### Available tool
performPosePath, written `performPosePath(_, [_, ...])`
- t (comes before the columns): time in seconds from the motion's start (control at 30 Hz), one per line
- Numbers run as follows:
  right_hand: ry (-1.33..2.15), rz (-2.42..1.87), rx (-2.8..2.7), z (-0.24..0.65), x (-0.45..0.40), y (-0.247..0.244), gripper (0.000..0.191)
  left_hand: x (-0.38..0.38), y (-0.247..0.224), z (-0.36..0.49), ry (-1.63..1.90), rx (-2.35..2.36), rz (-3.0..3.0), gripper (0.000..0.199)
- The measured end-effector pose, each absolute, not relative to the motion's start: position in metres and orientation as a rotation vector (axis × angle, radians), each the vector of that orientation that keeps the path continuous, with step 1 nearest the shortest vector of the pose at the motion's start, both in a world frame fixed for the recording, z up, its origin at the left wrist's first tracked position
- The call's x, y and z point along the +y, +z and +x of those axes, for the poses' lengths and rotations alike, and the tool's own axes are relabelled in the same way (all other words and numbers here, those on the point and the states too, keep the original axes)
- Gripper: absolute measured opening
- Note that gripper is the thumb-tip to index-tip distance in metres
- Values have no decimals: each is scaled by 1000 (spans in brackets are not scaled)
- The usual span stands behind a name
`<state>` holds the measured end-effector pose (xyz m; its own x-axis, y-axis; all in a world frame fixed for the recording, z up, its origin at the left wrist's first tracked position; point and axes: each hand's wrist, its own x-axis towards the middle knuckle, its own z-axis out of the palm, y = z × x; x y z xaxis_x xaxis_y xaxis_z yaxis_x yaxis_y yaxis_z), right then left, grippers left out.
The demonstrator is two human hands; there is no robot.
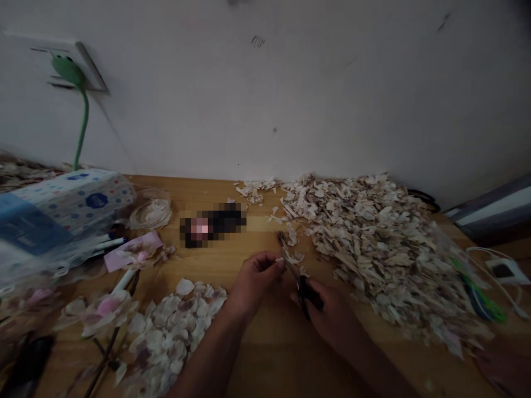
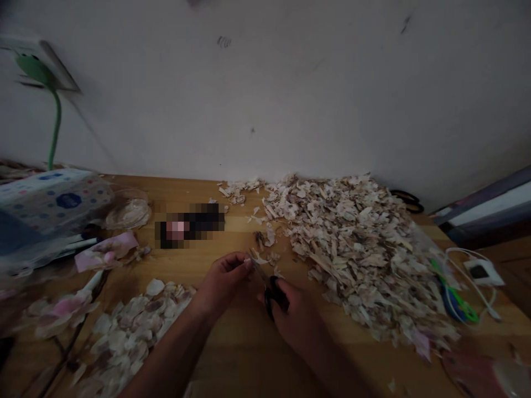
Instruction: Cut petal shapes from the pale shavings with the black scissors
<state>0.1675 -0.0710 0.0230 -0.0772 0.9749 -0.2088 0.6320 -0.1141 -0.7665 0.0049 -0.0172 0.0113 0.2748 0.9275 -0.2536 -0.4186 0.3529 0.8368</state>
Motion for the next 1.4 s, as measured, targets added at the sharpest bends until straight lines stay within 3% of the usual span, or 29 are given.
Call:
performPosePath(0.3, [1022,-1732,-1779,169,-72,26,13,-13,21,-2,977,941,849,33])
performPosePath(1.0, [1071,-1746,-1797,173,-72,26,17,-13,18,-3,960,941,875,28])
performPosePath(1.4, [1060,-1756,-1862,179,-73,26,11,-11,30,-13,866,1016,1071,13])
